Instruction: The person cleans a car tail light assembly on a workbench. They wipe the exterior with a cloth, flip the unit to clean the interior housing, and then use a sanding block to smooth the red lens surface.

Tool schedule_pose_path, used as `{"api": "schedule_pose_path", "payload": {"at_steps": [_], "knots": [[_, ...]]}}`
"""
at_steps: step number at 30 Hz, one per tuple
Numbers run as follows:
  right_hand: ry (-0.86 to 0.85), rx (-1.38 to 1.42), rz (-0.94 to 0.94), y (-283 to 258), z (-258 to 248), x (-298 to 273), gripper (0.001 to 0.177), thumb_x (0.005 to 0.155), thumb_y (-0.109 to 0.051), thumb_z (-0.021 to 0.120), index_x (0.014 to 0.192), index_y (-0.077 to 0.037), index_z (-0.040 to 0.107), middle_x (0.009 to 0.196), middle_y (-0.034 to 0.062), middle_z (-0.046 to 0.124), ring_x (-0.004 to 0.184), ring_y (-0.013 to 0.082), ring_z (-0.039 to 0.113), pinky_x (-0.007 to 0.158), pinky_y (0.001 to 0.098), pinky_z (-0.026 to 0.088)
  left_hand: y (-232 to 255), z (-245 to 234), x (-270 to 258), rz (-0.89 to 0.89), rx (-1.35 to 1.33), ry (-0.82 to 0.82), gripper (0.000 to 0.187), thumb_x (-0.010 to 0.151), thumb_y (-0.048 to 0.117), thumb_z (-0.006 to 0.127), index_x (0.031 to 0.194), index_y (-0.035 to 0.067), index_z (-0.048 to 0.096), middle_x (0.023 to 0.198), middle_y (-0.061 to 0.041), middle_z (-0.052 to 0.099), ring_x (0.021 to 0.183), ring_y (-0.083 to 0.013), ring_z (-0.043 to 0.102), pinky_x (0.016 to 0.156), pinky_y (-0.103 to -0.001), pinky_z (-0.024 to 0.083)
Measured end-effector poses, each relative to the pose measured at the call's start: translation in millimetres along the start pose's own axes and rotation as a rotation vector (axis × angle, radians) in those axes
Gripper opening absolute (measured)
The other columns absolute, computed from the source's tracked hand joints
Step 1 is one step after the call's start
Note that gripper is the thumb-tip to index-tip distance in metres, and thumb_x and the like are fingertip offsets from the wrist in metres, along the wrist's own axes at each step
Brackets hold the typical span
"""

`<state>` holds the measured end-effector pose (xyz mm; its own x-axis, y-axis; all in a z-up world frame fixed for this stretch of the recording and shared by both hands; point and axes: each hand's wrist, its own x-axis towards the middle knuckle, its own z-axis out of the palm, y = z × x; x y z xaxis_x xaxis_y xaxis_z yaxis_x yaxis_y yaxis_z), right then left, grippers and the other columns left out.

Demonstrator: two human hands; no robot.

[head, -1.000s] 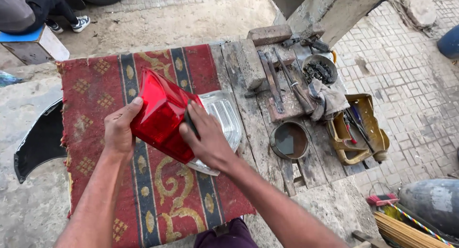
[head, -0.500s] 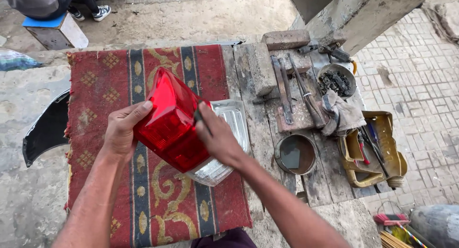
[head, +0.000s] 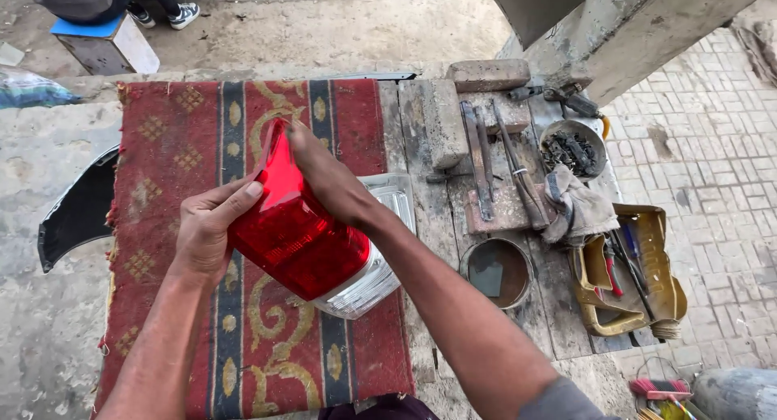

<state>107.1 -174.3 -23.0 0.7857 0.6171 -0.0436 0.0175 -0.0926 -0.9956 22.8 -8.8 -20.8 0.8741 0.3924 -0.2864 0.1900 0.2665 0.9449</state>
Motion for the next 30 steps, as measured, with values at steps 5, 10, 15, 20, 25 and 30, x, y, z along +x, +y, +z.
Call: {"api": "schedule_pose_path", "payload": {"at_steps": [5, 10, 15, 20, 25, 30], "knots": [[-0.006, -0.239, -0.099, -12.3, 7.0, -11.0, 0.089, 0.102, -0.071, 0.022, 0.161, -0.005, 0.025, 0.169, 0.0244, 0.019, 0.157, 0.0437, 0.013, 0.127, 0.0597, 0.001, -4.1, -0.4, -0.1, 0.019, 0.020, 0.006, 0.030, 0.082, 0.015, 0.085, 0.110, 0.007, 0.077, 0.093, -0.016, 0.074, 0.093, -0.0241, 0.073, 0.079, -0.038, 0.061], [0.006, -0.041, 0.109, -17.4, -4.8, 10.8, 0.093, 0.095, -0.079, 0.026, 0.163, -0.016, 0.026, 0.167, 0.0158, 0.027, 0.156, 0.0362, 0.017, 0.129, 0.0543, 0.000, 12.9, 9.4, -7.3, 0.028, 0.025, -0.014, 0.029, 0.081, 0.016, 0.086, 0.107, 0.006, 0.078, 0.090, -0.019, 0.074, 0.091, -0.0241, 0.071, 0.076, -0.041, 0.060], [-0.027, -0.341, 0.134, -7.3, -5.4, -73.4, 0.083, 0.102, -0.062, 0.022, 0.163, -0.005, 0.018, 0.168, 0.0232, 0.018, 0.156, 0.0390, 0.012, 0.126, 0.0528, 0.002, -6.4, -3.3, 2.5, 0.022, -0.016, 0.019, 0.029, 0.083, 0.017, 0.084, 0.109, 0.007, 0.078, 0.091, -0.017, 0.075, 0.087, -0.0249, 0.074, 0.077, -0.038, 0.061], [0.030, -0.224, 0.168, 19.6, -10.0, -46.0, 0.095, 0.099, -0.072, 0.016, 0.163, -0.002, 0.016, 0.167, 0.0246, 0.018, 0.156, 0.0390, 0.012, 0.127, 0.0509, -0.004, 7.3, 11.6, -9.8, 0.034, 0.017, 0.004, 0.030, 0.081, 0.021, 0.085, 0.108, 0.008, 0.079, 0.090, -0.018, 0.075, 0.087, -0.0247, 0.073, 0.077, -0.039, 0.061], [0.055, -0.314, 0.039, -10.1, 5.5, -86.1, 0.095, 0.097, -0.072, 0.016, 0.162, -0.001, 0.015, 0.164, 0.0313, 0.021, 0.153, 0.0451, 0.015, 0.125, 0.0549, 0.001, -2.0, -0.5, -3.1, 0.049, 0.014, 0.016, 0.029, 0.082, 0.022, 0.085, 0.108, 0.011, 0.079, 0.092, -0.015, 0.075, 0.086, -0.0225, 0.074, 0.080, -0.036, 0.060], [0.064, -0.064, 0.167, 3.0, -6.8, -44.1, 0.097, 0.097, -0.076, 0.012, 0.163, -0.006, 0.019, 0.166, 0.0228, 0.025, 0.154, 0.0412, 0.020, 0.126, 0.0572, 0.004, 4.3, 8.8, -16.3, 0.040, 0.041, -0.026, 0.032, 0.082, 0.022, 0.086, 0.110, 0.009, 0.079, 0.092, -0.018, 0.075, 0.090, -0.0227, 0.072, 0.077, -0.040, 0.060]]}}
